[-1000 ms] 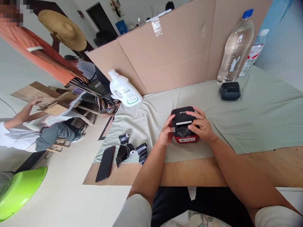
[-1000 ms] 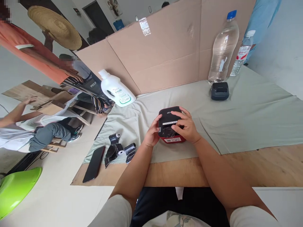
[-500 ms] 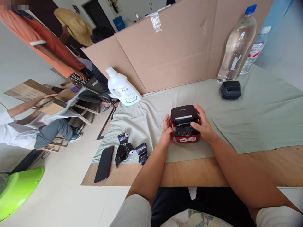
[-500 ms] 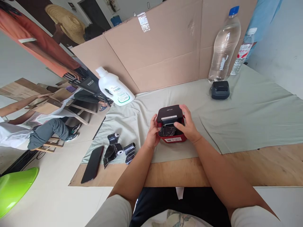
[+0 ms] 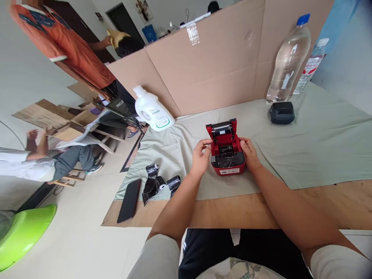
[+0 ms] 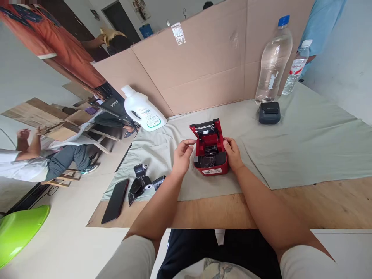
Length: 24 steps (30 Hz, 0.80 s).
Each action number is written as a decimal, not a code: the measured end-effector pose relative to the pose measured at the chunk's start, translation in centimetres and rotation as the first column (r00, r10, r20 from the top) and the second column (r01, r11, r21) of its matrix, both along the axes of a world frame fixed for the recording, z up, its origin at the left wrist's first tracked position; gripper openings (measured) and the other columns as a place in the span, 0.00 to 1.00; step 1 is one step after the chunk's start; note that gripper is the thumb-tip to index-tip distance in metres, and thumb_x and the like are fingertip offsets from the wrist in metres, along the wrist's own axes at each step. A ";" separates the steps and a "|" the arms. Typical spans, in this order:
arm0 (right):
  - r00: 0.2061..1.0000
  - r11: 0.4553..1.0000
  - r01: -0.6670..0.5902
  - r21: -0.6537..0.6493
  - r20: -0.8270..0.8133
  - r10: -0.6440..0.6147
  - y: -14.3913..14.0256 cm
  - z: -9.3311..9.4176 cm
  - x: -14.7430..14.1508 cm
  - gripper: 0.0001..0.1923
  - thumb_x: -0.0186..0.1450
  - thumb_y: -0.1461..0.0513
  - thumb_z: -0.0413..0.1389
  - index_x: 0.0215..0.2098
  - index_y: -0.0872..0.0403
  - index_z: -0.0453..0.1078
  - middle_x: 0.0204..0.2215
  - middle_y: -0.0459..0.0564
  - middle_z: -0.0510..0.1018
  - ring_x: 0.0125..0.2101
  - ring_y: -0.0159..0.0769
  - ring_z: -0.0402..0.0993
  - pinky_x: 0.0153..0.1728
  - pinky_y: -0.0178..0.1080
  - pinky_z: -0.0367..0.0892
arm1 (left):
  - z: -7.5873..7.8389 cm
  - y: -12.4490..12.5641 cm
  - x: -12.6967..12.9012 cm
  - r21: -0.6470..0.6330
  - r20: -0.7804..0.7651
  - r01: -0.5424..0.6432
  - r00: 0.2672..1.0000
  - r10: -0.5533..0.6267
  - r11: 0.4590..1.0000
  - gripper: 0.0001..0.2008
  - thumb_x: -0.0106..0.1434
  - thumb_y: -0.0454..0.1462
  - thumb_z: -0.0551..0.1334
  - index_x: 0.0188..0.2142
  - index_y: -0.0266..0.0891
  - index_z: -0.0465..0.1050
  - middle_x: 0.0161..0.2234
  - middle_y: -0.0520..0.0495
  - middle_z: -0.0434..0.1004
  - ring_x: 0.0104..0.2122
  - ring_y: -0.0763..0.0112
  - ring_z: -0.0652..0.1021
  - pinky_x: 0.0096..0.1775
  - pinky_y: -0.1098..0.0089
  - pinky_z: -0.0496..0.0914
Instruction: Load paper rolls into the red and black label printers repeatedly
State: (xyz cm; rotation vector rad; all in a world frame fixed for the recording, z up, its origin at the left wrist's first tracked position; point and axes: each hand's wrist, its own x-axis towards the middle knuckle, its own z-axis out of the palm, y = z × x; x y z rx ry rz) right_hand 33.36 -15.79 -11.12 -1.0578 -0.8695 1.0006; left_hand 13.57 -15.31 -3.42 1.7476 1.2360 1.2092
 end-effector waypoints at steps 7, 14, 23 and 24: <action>1.000 1.000 0.008 0.022 0.029 -0.009 0.4 -0.5 0.2 0.26 0.59 0.38 0.58 0.44 0.47 0.71 0.45 0.51 0.79 0.46 0.46 0.76 0.51 0.54 0.71 | 4.4 3.8 5.0 -0.236 -0.878 0.260 0.356 -0.320 0.936 0.17 0.63 0.35 0.60 0.51 0.43 0.76 0.50 0.43 0.80 0.54 0.55 0.74 0.60 0.54 0.60; 0.998 1.000 -0.008 0.003 0.063 0.008 0.3 -0.6 0.5 0.26 0.60 0.38 0.57 0.44 0.47 0.70 0.43 0.49 0.79 0.43 0.44 0.76 0.49 0.51 0.72 | 3.5 4.3 6.3 -0.240 -0.905 0.238 0.296 -0.306 0.941 0.16 0.56 0.38 0.66 0.45 0.40 0.78 0.48 0.40 0.79 0.54 0.46 0.72 0.57 0.49 0.60; 0.998 0.999 0.005 -0.045 0.060 -0.002 0.5 -0.9 0.6 0.26 0.58 0.38 0.58 0.42 0.46 0.72 0.39 0.47 0.80 0.40 0.43 0.77 0.45 0.49 0.73 | 3.2 3.6 -3.2 -0.193 0.095 0.430 0.903 -0.419 0.882 0.22 0.48 0.38 0.70 0.43 0.38 0.71 0.40 0.48 0.77 0.36 0.70 0.76 0.39 0.70 0.70; 0.998 0.999 0.011 -0.044 0.063 -0.008 0.4 -0.8 0.6 0.26 0.59 0.38 0.58 0.42 0.47 0.72 0.39 0.47 0.80 0.40 0.42 0.77 0.44 0.49 0.73 | 3.5 3.9 -5.3 -0.249 0.133 0.385 0.923 -0.362 0.889 0.23 0.48 0.40 0.71 0.44 0.38 0.72 0.39 0.48 0.77 0.32 0.72 0.75 0.34 0.72 0.69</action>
